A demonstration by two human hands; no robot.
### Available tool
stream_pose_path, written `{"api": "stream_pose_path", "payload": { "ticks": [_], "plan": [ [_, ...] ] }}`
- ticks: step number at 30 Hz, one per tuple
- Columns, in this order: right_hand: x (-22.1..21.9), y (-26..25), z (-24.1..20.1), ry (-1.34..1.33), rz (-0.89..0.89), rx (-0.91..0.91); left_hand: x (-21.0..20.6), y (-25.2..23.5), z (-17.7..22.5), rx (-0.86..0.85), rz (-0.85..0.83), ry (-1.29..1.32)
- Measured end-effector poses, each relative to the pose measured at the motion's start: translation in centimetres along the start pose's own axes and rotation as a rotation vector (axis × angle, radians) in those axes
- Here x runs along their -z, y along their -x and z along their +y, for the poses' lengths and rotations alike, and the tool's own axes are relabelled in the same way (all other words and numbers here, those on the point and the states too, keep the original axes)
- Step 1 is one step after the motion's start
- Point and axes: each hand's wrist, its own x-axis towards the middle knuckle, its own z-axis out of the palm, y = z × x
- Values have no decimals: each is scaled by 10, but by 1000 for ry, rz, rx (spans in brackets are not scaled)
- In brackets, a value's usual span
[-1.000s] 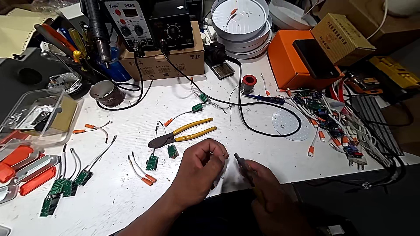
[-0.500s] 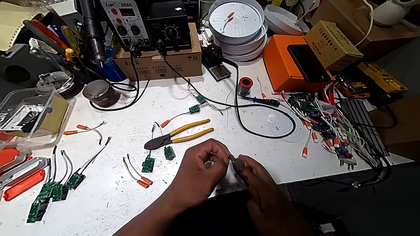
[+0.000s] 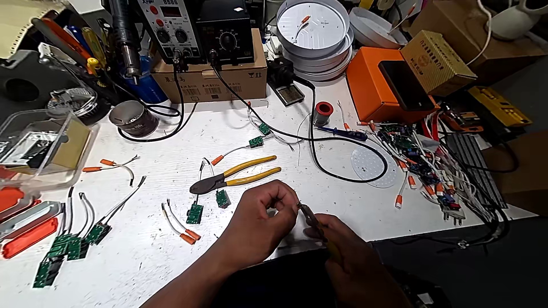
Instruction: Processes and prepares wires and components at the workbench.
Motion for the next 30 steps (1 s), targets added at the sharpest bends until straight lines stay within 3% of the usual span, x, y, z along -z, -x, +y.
{"api": "stream_pose_path", "payload": {
  "ticks": [30],
  "plan": [
    [3,4,2,94,-1,-38,-6,0,1,93,43,-8]
  ]
}}
